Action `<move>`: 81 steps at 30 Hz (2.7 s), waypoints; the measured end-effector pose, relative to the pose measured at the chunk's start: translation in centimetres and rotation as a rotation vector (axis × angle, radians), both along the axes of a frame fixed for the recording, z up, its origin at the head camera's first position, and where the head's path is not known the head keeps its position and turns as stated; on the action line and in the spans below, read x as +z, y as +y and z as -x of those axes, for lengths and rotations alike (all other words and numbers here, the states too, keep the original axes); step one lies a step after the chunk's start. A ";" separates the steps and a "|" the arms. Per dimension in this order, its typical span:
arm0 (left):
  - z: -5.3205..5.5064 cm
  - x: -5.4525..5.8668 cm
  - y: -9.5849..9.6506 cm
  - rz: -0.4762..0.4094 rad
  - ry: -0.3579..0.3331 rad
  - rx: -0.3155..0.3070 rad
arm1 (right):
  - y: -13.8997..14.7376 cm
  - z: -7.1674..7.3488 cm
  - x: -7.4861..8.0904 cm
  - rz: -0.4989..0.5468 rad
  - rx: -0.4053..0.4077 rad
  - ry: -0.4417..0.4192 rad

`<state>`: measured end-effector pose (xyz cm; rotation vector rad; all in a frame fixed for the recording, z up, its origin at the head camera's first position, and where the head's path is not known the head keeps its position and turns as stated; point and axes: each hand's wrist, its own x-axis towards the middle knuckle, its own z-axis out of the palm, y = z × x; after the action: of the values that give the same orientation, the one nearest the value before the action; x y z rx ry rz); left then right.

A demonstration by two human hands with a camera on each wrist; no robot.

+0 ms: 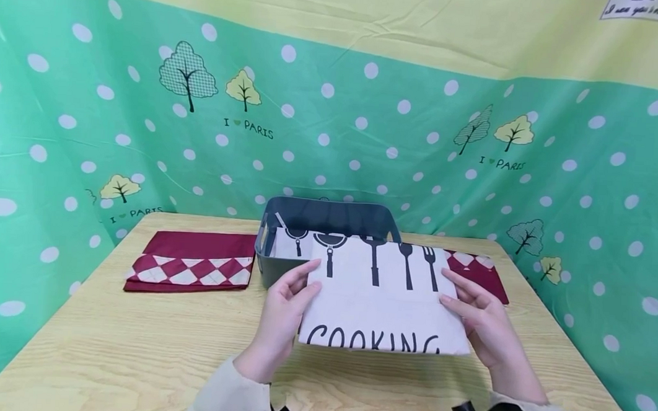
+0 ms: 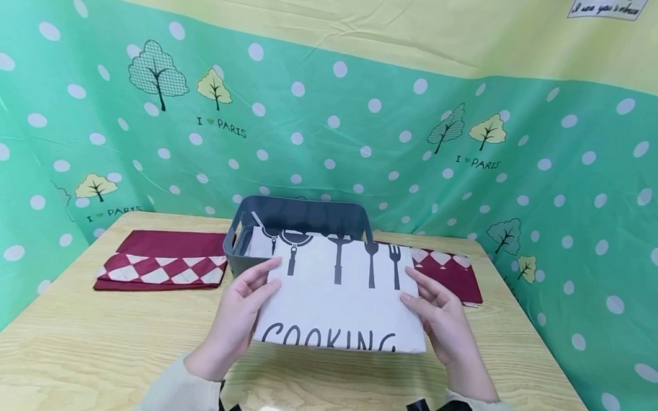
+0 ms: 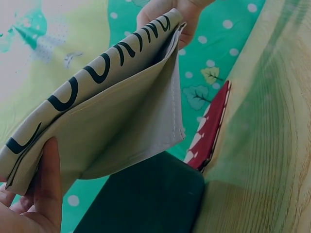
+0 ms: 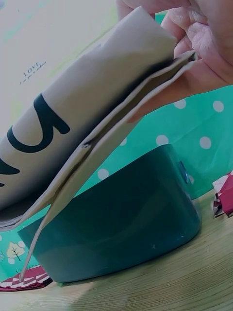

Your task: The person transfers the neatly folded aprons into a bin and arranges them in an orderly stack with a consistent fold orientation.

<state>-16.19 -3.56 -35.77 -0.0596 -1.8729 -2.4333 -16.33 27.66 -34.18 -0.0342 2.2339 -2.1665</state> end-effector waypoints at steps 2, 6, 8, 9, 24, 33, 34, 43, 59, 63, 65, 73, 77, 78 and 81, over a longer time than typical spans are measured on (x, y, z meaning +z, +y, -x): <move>-0.1 0.0 -0.2 0.003 -0.005 0.001 | -0.2 0.0 -0.1 0.002 0.001 0.005; -0.3 0.1 -0.5 0.015 -0.008 0.004 | -0.4 -0.1 -0.2 0.007 0.000 0.024; -0.3 0.2 -0.7 0.017 -0.009 0.008 | -0.5 -0.1 -0.3 0.007 0.003 0.033; -0.3 0.2 -0.7 0.014 -0.011 0.010 | -0.5 -0.1 -0.3 0.007 0.004 0.037; -0.2 0.7 -1.6 0.036 -0.040 0.032 | -1.4 0.4 0.3 -0.054 -0.006 0.017; 0.1 1.0 -2.0 0.050 -0.027 0.027 | -1.9 0.7 1.0 -0.104 -0.040 -0.007; 0.2 1.1 -2.0 0.054 -0.027 0.028 | -2.0 0.8 1.1 -0.109 -0.043 -0.009; 0.7 1.6 -2.4 0.075 -0.027 0.035 | -2.4 1.5 1.9 -0.113 -0.048 -0.012; 1.9 2.5 -2.7 0.089 -0.020 0.045 | -2.7 3.0 2.8 -0.082 -0.024 -0.030; 2.1 2.8 -2.7 0.101 -0.016 0.039 | -2.6 3.4 2.9 -0.061 -0.007 -0.036; 2.2 2.9 -2.7 0.106 -0.011 0.036 | -2.6 3.5 3.0 -0.062 -0.001 -0.038; 2.9 3.1 -3.1 0.115 -0.028 0.032 | -2.7 4.3 3.1 -0.065 0.030 -0.048; 3.2 3.4 -3.4 0.112 -0.039 0.020 | -2.9 4.7 3.3 -0.049 0.034 -0.057; 3.4 3.5 -3.5 0.113 -0.041 0.020 | -3.0 4.8 3.4 -0.043 0.037 -0.058; 3.8 4.0 -3.8 0.129 -0.040 0.010 | -3.1 5.2 3.8 -0.027 0.041 -0.063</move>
<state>-19.96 -7.34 -31.74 -0.0093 -2.0404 -2.3210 -21.52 24.59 -30.38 -0.0109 2.2081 -2.0865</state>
